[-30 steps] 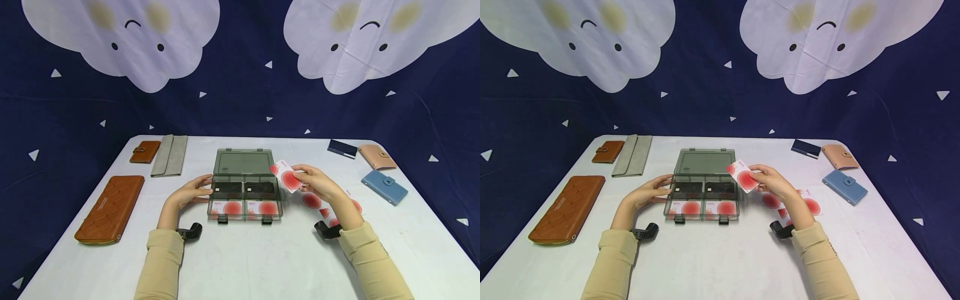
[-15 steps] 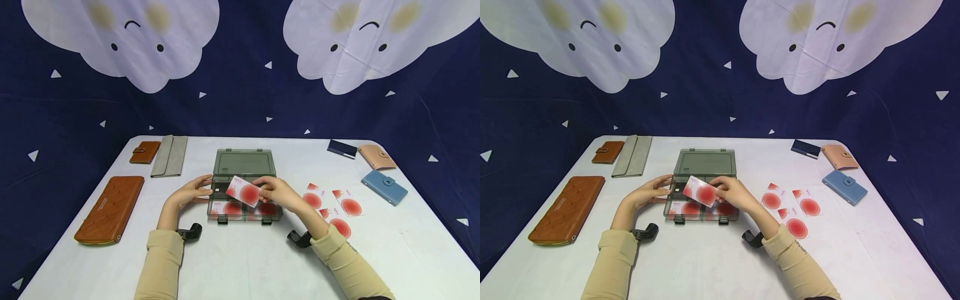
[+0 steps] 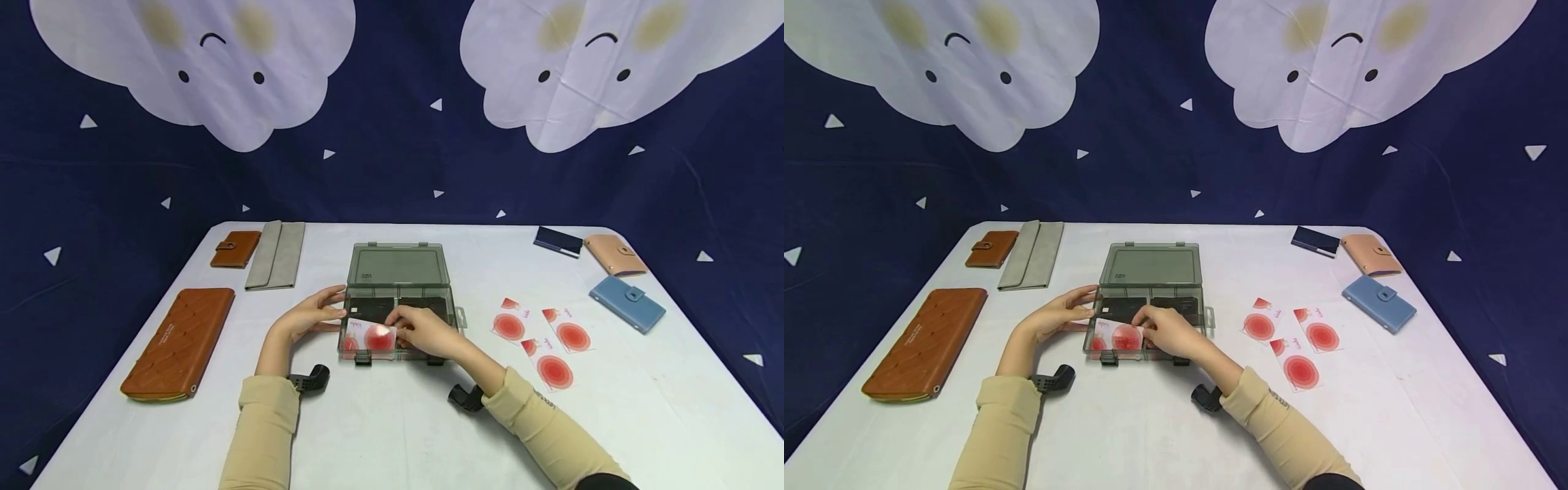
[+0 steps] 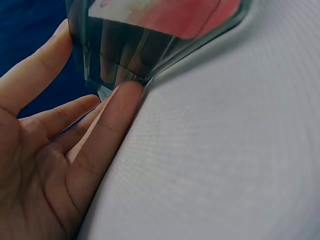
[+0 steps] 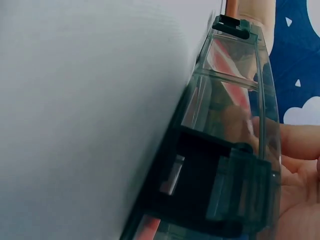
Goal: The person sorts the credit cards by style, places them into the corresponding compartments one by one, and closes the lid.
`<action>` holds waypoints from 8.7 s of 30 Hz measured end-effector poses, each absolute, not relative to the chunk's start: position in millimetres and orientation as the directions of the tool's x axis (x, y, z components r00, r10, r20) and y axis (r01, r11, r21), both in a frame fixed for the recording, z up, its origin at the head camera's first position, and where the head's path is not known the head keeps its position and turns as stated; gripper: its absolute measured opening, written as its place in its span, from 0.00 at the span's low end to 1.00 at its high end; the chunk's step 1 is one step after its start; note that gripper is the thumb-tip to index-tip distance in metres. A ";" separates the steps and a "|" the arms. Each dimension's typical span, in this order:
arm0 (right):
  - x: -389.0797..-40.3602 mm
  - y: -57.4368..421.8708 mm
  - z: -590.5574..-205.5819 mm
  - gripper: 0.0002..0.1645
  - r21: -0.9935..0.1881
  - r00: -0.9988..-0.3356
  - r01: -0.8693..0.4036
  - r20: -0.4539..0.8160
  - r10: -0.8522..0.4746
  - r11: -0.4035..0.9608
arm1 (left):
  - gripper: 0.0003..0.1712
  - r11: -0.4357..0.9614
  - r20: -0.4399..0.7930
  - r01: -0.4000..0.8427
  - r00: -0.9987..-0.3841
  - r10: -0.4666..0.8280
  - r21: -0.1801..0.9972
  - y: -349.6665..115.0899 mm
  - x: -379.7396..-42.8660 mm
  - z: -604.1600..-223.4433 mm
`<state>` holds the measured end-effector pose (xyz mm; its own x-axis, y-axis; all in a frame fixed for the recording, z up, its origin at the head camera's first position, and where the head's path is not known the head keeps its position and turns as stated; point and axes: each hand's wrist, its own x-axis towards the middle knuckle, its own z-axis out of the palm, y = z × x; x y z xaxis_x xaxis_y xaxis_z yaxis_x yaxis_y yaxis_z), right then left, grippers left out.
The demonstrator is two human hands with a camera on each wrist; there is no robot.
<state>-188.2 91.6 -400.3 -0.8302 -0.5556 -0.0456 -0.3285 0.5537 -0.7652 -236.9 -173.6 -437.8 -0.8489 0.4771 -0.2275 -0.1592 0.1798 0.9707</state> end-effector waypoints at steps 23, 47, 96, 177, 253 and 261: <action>-196.6 195.3 -375.9 0.18 -0.730 -0.932 -0.284 0.059 -0.357 0.621 | 0.44 0.182 -0.224 -0.155 -0.851 0.475 0.971 -173.3 -236.3 -438.9; -211.8 261.3 -397.7 0.50 -0.306 -0.967 -0.071 -0.213 -0.141 0.949 | 0.43 0.187 -0.223 -0.150 -0.852 0.474 0.971 -173.9 -237.7 -438.5; -190.9 160.9 -386.5 0.10 -0.579 -0.862 -0.471 0.143 -0.486 0.665 | 0.43 0.175 -0.231 -0.166 -0.854 0.467 0.970 -172.3 -236.7 -438.2; -211.6 268.7 -404.4 0.35 -0.454 -0.943 -0.169 -0.182 -0.277 0.875 | 0.43 0.206 -0.233 -0.152 -0.854 0.465 0.967 -172.5 -236.1 -438.9; -184.1 245.6 -382.9 0.16 -0.543 -0.978 -0.205 0.080 -0.193 0.814 | 0.42 0.185 -0.225 -0.154 -0.853 0.470 0.971 -172.0 -235.1 -437.6; -168.3 296.1 -388.2 0.30 -0.315 -0.987 0.034 -0.163 -0.018 0.949 | 0.43 0.190 -0.227 -0.154 -0.854 0.469 0.970 -172.9 -236.3 -438.9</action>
